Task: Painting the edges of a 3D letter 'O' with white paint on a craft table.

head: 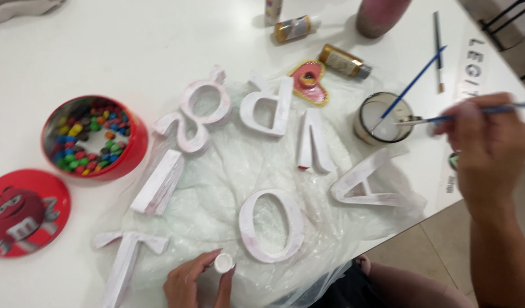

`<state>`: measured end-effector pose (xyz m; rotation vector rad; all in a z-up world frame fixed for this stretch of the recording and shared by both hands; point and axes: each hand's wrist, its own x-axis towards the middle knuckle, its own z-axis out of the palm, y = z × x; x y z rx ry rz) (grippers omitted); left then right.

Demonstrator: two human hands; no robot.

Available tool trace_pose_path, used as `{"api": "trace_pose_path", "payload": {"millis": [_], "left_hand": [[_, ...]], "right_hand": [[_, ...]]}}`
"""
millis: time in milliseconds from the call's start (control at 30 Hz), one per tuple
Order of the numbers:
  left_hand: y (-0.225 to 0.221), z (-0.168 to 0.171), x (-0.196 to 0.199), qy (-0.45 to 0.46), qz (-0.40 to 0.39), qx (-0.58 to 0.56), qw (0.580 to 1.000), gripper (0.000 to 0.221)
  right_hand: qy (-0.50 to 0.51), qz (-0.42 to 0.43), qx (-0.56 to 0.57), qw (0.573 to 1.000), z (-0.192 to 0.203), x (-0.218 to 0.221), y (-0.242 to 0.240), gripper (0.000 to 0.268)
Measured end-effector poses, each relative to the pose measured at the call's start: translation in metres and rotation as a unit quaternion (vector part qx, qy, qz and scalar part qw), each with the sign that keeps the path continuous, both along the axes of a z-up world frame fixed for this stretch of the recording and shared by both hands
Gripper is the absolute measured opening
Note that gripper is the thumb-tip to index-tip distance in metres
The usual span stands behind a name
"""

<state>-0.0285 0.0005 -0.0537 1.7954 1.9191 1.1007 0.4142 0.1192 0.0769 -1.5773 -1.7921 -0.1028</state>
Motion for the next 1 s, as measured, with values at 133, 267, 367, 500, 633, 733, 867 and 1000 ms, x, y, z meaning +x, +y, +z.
{"api": "trace_pose_path", "payload": {"millis": [133, 267, 367, 500, 633, 733, 867, 1000], "left_hand": [[-0.001, 0.044, 0.026, -0.009, 0.043, 0.056, 0.997, 0.029], [0.001, 0.049, 0.029, -0.011, 0.049, 0.086, 0.995, 0.024], [-0.001, 0.048, 0.028, -0.019, 0.042, 0.081, 0.996, 0.025], [-0.002, 0.047, 0.027, -0.02, 0.04, 0.077, 0.996, 0.028], [-0.002, 0.044, 0.026, -0.013, 0.034, 0.077, 0.996, 0.029], [-0.001, 0.045, 0.027, -0.006, 0.045, 0.064, 0.997, 0.028], [-0.001, 0.046, 0.031, -0.012, 0.065, 0.053, 0.996, 0.026], [-0.001, 0.046, 0.031, -0.009, 0.068, 0.06, 0.996, 0.024]], "right_hand": [[0.261, 0.109, -0.094, 0.954, 0.003, -0.06, -0.044, 0.022], [0.391, 0.248, -0.268, 0.845, -0.015, -0.111, -0.074, 0.021], [0.44, 0.217, -0.304, 0.817, -0.034, -0.119, -0.077, 0.021], [0.462, 0.191, -0.315, 0.807, -0.047, -0.118, -0.084, 0.023], [0.439, 0.165, -0.294, 0.833, -0.051, -0.115, -0.089, 0.022], [0.416, 0.159, -0.247, 0.861, -0.052, -0.111, -0.093, 0.018], [0.449, 0.222, -0.278, 0.819, -0.053, -0.123, -0.098, 0.02], [0.406, 0.14, -0.285, 0.857, -0.054, -0.112, -0.092, 0.022]]}}
